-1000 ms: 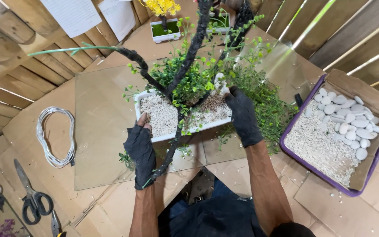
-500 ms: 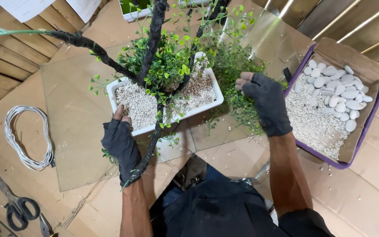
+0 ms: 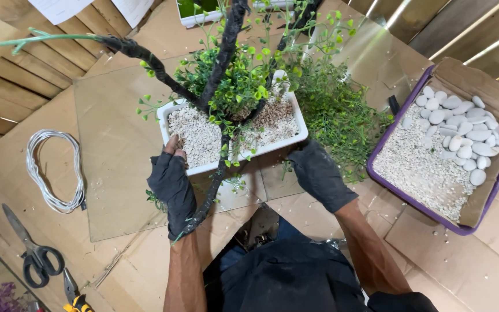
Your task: The person arranges artificial green foliage into a white rectangular planter containing a black artificial tree trunk and white gravel. They adjust the leaves and stems by hand to create a dense appearance, then place several white stones into the planter to cover the base of the arrangement.
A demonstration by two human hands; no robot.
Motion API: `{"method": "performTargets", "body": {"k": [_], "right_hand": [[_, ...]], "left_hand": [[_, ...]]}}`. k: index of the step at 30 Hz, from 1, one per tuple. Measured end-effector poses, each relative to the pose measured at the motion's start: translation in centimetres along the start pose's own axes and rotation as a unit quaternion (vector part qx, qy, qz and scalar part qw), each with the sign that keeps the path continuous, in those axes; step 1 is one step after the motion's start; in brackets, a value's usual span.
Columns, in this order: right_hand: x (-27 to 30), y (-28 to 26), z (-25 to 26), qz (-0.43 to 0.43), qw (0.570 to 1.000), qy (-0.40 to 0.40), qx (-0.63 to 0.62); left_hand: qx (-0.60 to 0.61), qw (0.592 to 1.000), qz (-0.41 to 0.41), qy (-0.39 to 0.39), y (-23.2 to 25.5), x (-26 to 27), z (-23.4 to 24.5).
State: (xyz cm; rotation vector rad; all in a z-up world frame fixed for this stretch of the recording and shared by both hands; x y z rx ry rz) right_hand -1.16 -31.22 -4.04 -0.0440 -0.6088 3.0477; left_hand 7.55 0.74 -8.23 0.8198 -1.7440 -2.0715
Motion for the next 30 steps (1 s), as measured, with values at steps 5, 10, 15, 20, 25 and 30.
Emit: {"method": "performTargets", "body": {"k": [5,10,15,20,25,30], "right_hand": [[0.1,-0.2,1.8,-0.112,0.990,-0.032,-0.081],[0.3,4.9,1.6,-0.060,0.982,0.141,-0.112],[0.9,7.4,4.9,-0.062,0.948,0.256,-0.177],[1.4,3.0,12.4,-0.110,0.886,0.367,-0.260],[2.8,0.1,15.4,-0.016,0.877,0.383,-0.291],[2.8,3.0,12.6,-0.160,0.756,0.270,-0.574]], "left_hand": [[0.063,0.997,0.025,-0.020,-1.6,0.3,-0.5],[0.051,0.998,0.023,-0.027,0.8,0.4,-0.4],[0.071,0.997,0.024,-0.032,0.9,0.4,-0.4],[0.075,0.996,0.026,-0.043,0.3,0.4,-0.4],[0.028,0.995,-0.007,-0.093,1.7,0.0,0.4],[0.012,0.996,-0.018,-0.091,1.9,-0.1,0.6]]}}
Point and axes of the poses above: each hand's wrist, its own x-axis away from the middle knuckle, its own z-axis out of the back of the hand, y = z × x, the point moved 3 cm from there along -x, towards the middle knuckle
